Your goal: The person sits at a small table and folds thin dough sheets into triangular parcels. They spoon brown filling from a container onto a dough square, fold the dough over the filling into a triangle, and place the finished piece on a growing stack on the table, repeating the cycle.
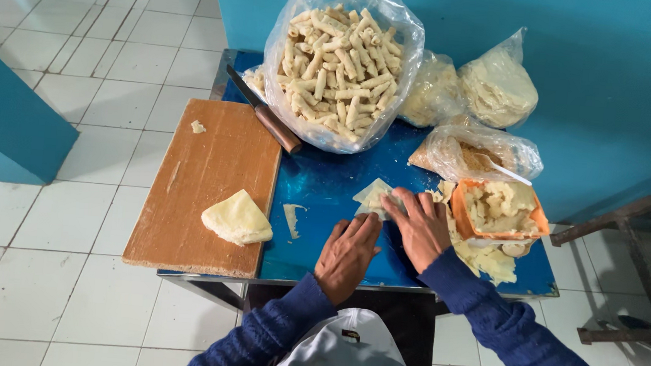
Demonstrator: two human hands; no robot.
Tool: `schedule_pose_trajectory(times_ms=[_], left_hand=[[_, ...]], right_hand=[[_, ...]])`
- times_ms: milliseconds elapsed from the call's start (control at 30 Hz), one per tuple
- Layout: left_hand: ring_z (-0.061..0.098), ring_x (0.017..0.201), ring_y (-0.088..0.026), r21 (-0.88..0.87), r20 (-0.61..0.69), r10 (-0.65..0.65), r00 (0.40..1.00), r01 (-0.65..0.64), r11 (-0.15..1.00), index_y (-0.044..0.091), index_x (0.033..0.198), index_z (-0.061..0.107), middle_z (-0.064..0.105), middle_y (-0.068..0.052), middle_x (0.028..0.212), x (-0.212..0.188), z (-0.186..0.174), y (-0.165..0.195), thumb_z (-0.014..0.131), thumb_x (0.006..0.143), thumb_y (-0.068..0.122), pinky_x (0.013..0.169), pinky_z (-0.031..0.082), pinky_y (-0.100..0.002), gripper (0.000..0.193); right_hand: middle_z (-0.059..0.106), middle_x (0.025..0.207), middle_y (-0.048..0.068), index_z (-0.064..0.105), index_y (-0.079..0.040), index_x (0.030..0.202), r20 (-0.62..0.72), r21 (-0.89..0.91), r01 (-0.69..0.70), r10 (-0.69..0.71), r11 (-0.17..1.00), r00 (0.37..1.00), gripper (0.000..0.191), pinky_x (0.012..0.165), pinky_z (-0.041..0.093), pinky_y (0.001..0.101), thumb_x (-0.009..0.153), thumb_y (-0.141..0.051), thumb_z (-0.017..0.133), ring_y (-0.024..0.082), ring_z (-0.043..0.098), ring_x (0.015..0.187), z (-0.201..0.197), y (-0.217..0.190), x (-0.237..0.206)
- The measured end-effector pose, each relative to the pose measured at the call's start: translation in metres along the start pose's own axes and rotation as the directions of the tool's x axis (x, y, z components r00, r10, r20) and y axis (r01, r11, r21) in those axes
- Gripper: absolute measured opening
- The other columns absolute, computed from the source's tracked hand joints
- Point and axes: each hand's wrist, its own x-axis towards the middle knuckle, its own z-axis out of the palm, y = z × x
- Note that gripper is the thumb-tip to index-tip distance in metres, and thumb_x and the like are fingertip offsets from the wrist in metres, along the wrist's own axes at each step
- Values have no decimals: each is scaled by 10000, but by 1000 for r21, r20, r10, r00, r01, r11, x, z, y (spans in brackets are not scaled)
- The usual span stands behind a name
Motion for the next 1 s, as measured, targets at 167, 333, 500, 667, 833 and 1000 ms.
schedule_pose_trajectory(times_ms=[167,333,500,667,833,1000], left_hand=[[511,1312,-330,-8,-36,28,999,-28,1000,-51,1305,562,557,-163,1320,-3,3,-3,704,856,177,1070,409,-462,523],[506,1320,-350,-102,-55,5,998,-11,995,-22,1316,548,559,-179,1333,-2,6,-6,721,880,214,1142,385,-469,525],[502,1294,-325,-70,0,-18,1000,18,997,-30,1376,532,544,-166,1308,-2,1,-4,711,879,256,1100,379,-486,601],[496,1287,-314,-41,18,-20,1000,21,999,-22,1328,564,527,-155,1300,2,-3,-3,711,885,300,1097,389,-473,567],[514,1237,-349,-177,17,-61,998,63,982,-6,1285,623,529,-179,1316,-1,-3,-6,722,878,223,1003,464,-447,478],[583,1057,-338,-310,-41,-304,952,277,909,22,1165,652,562,-150,1234,10,-1,-27,673,933,108,898,511,-440,247]], right_hand=[[443,1489,2,565,-256,1460,90,-140,-50,63,989,994,676,860,394,457,830,-12,606,261,476,1108,9,0,25],[479,1435,39,601,-271,1393,80,-9,-53,54,999,995,700,872,390,511,754,14,623,300,477,1122,3,10,50],[676,1101,-2,644,-200,1379,-29,425,2,11,905,1000,603,958,436,417,808,-20,715,250,580,991,-8,16,58],[739,977,2,669,-195,1310,64,488,-122,104,864,992,495,842,486,383,839,-90,780,206,665,866,-6,9,63],[762,975,43,619,-148,1371,197,686,-352,304,636,932,485,823,564,321,907,-35,706,157,714,897,-13,37,63],[698,1194,86,559,-76,1403,396,874,-402,82,274,915,488,899,581,310,923,-36,635,165,690,1036,-56,70,88]])
